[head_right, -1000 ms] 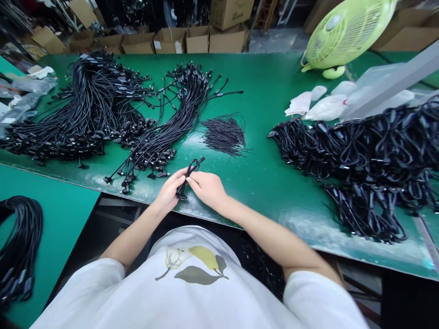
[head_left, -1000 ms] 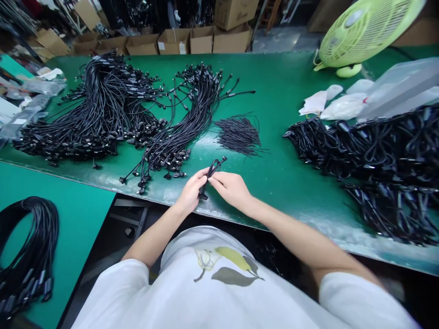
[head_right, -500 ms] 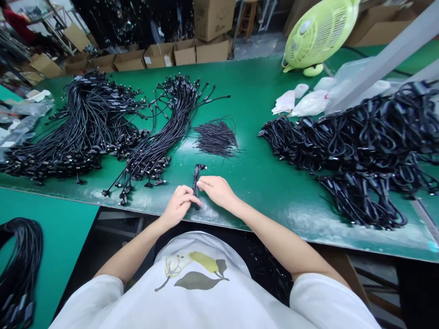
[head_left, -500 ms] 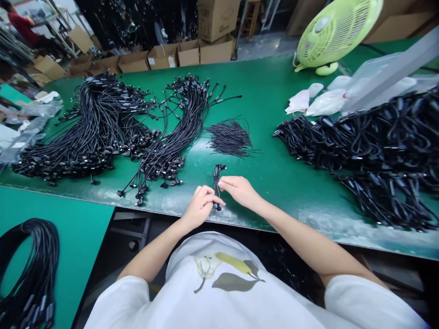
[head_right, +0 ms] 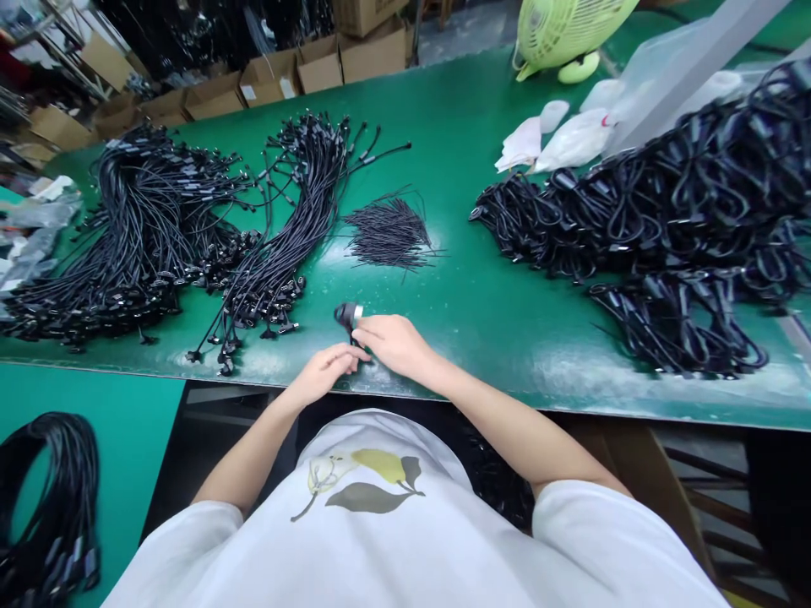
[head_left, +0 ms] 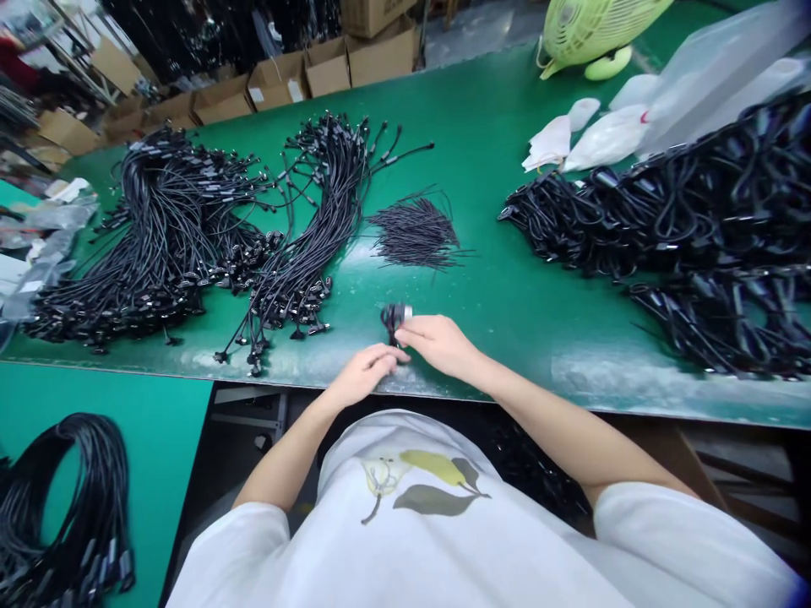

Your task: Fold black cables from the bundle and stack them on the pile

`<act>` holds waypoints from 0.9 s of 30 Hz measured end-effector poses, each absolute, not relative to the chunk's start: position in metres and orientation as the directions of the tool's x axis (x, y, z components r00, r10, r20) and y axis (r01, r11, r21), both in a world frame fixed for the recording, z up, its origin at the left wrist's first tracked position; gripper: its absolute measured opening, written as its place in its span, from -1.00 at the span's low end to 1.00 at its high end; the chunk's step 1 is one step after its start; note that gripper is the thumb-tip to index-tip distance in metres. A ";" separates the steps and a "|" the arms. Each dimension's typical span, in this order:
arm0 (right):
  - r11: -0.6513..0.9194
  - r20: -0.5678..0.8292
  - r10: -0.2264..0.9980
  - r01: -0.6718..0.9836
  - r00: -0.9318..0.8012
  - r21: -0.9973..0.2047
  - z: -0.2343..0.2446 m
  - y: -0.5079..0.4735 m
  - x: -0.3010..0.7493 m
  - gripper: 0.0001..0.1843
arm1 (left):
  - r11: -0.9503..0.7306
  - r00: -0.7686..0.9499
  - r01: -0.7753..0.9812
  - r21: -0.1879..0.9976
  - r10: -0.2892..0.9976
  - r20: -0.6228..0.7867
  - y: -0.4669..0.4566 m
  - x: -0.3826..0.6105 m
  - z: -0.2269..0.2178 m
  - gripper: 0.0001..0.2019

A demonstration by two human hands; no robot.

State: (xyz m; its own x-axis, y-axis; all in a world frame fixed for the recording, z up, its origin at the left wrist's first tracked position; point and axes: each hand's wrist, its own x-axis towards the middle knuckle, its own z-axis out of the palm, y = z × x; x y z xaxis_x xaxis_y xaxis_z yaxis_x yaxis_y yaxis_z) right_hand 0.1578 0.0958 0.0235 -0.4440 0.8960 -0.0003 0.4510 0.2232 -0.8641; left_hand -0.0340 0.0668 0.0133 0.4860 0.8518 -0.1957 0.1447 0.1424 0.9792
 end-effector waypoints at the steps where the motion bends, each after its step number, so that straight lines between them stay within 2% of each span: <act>1: 0.256 0.017 0.878 0.439 -0.479 -0.861 0.027 0.093 0.156 -0.65 | 0.208 0.436 0.104 0.973 0.870 -0.232 0.067 -0.032 0.006 -0.61; 3: 0.273 0.015 0.850 0.415 -0.527 -0.868 0.030 0.086 0.151 -0.67 | 0.285 0.379 0.011 0.958 0.886 -0.268 0.070 -0.029 -0.003 -0.47; 6: 0.150 -0.078 0.869 0.411 -0.489 -0.899 0.022 0.081 0.146 -0.68 | 0.190 0.374 0.000 0.982 0.910 -0.176 0.071 -0.027 0.000 -0.59; 9: -0.184 -0.273 0.810 0.217 -0.519 -0.959 0.005 0.081 0.144 -0.61 | 0.072 0.370 0.014 0.997 0.926 -0.072 0.070 -0.025 0.013 -0.67; 11: -0.420 -0.342 0.706 0.022 -0.620 -0.907 -0.003 0.080 0.145 -0.57 | 0.126 0.379 -0.050 0.991 0.920 -0.098 0.070 -0.021 0.018 -0.65; 13: -0.504 -0.329 0.657 -0.071 -0.678 -0.861 -0.003 0.076 0.148 -0.55 | 0.241 0.402 -0.142 0.960 0.900 -0.167 0.071 -0.017 0.017 -0.62; 15: -0.393 -0.287 0.694 -0.013 -0.660 -0.920 0.006 0.070 0.155 -0.54 | 0.334 0.398 -0.234 0.913 0.890 -0.223 0.073 -0.015 0.015 -0.60; 17: -0.109 -0.186 0.812 0.170 -0.554 -0.979 0.022 0.063 0.164 -0.56 | 0.385 0.365 -0.308 0.870 0.892 -0.266 0.075 -0.014 0.012 -0.60; 19: 0.191 0.045 0.932 0.382 -0.358 -0.904 0.040 0.060 0.172 -0.61 | 0.403 0.330 -0.370 0.837 0.899 -0.287 0.076 -0.012 0.011 -0.62; 21: 0.357 0.290 0.934 0.540 -0.208 -0.762 0.051 0.064 0.174 -0.60 | 0.408 0.341 -0.403 0.819 0.898 -0.280 0.076 -0.008 0.012 -0.65; 23: 0.432 0.382 0.898 0.596 -0.217 -0.677 0.051 0.074 0.170 -0.42 | 0.412 0.380 -0.409 0.814 0.888 -0.258 0.075 -0.002 0.015 -0.66; 25: 0.441 0.345 0.897 0.591 -0.275 -0.675 0.042 0.086 0.161 -0.32 | 0.430 0.406 -0.399 0.810 0.875 -0.264 0.074 0.004 0.018 -0.66; 27: 0.403 0.299 0.915 0.583 -0.271 -0.706 0.029 0.095 0.152 -0.36 | 0.448 0.387 -0.393 0.803 0.873 -0.297 0.074 0.007 0.020 -0.65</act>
State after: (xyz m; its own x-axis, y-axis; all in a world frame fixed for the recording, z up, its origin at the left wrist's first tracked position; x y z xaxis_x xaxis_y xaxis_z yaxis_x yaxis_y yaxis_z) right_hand 0.1519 0.0952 0.0292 -0.2714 0.9150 0.2987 0.5828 0.4032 -0.7055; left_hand 0.0069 0.0739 0.0196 0.3867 0.8730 -0.2972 -0.3934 0.4477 0.8030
